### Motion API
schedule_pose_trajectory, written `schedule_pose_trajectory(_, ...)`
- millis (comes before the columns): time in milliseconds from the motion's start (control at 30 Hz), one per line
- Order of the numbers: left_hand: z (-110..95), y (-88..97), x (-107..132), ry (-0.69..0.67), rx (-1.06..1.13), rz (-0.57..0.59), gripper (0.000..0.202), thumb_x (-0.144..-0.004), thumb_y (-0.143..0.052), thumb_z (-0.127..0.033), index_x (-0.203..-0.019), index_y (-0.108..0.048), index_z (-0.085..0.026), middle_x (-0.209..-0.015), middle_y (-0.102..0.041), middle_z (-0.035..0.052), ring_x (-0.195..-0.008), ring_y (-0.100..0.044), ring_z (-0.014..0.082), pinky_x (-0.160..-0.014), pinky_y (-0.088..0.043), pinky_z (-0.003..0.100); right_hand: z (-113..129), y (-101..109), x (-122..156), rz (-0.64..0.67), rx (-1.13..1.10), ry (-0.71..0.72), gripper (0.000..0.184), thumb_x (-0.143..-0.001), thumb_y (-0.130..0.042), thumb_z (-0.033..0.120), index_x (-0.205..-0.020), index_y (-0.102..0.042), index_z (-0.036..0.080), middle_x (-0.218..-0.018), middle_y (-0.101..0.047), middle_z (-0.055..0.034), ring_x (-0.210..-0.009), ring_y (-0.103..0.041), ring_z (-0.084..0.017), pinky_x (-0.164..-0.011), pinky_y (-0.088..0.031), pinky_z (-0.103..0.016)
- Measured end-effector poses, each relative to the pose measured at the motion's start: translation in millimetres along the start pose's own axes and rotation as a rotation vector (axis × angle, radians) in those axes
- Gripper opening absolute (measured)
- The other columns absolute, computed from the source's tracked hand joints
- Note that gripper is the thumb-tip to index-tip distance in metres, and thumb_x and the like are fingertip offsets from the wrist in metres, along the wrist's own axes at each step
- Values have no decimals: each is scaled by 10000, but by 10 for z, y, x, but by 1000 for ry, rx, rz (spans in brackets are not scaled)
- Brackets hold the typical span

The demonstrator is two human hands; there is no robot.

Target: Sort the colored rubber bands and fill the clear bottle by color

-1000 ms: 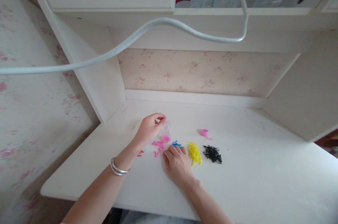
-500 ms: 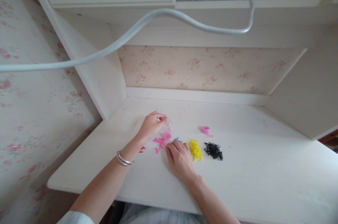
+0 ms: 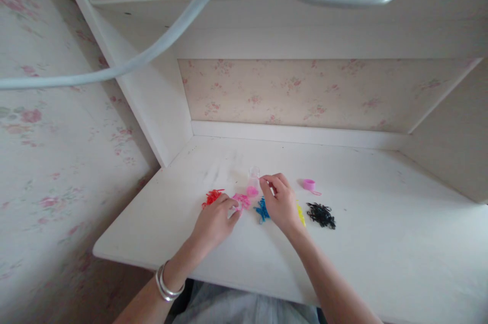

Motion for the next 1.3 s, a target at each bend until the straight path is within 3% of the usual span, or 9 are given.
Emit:
schedule_pose_trajectory(167,37,-224,71,56,-170,53,197,-877,-461,-328,-943,-610,-217,-1063,-593,71,-837,-616,194,-676,-461,295,-9,-1,-291,1,87,58,241,-910,-429,323,-871,-635,203,-823,-567,-34,-751,-536,-145,-684,-408,-270)
schedule_pose_trajectory(367,38,-249,65,14,-184,83,269,-928,-344,-273,-931,-609,-225,-980,-603,52,-766,-617,172,-615,-446,277,-49,-39,-343,44,156,94,235,-922,-414,292,-892,-630,204,-860,-577,-41,-803,-547,-155,-714,-405,-267)
schedule_pose_trajectory(533,100,-261,59,7,-135,49,280,-938,-336,-259,-942,-613,-218,-975,-610,49,-799,-615,166,-650,-450,272,-52,-73,-336,58,162,101,254,-930,-405,299,-926,-642,209,-869,-581,-41,-820,-552,-157,-738,-407,-271)
schedule_pose_trajectory(733,147,-262,40,10,-67,-35,219,-924,-391,-243,-914,-608,-211,-967,-604,46,-822,-607,166,-711,-462,279,-148,-13,-59,10,154,31,246,-927,-418,312,-915,-643,213,-853,-586,-31,-799,-554,-150,-731,-397,-269)
schedule_pose_trajectory(833,134,-243,3,2,-35,-105,203,-920,-401,-230,-889,-600,-206,-953,-593,45,-854,-596,173,-742,-465,288,-205,-60,198,102,205,40,242,-930,-421,302,-912,-648,221,-833,-596,-24,-773,-553,-142,-728,-373,-268)
schedule_pose_trajectory(967,131,-225,-57,-6,41,-192,191,-920,-406,-235,-894,-593,-206,-943,-590,42,-877,-581,176,-797,-460,309,-202,-188,436,281,332,158,238,-924,-436,276,-867,-664,237,-786,-601,-14,-755,-543,-137,-736,-327,-278)
schedule_pose_trajectory(1133,157,-232,-86,-11,118,-276,179,-914,-421,-246,-836,-576,-202,-890,-589,41,-871,-571,183,-793,-456,316,-124,-310,512,393,432,264,189,-884,-496,271,-782,-647,218,-787,-608,-19,-782,-533,-147,-738,-292,-292)
schedule_pose_trajectory(1300,175,-238,-107,8,158,-329,182,-911,-428,-256,-811,-570,-201,-851,-586,30,-802,-576,166,-753,-456,298,-66,-425,528,418,527,305,199,-872,-511,327,-768,-630,206,-810,-615,-26,-808,-532,-166,-741,-272,-320)
Point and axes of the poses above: each hand's wrist, its own x-axis away from the middle knuckle, its own y-axis out of the back of the hand, z = x × y, the point moved 2 cm from there along -x, towards the middle knuckle
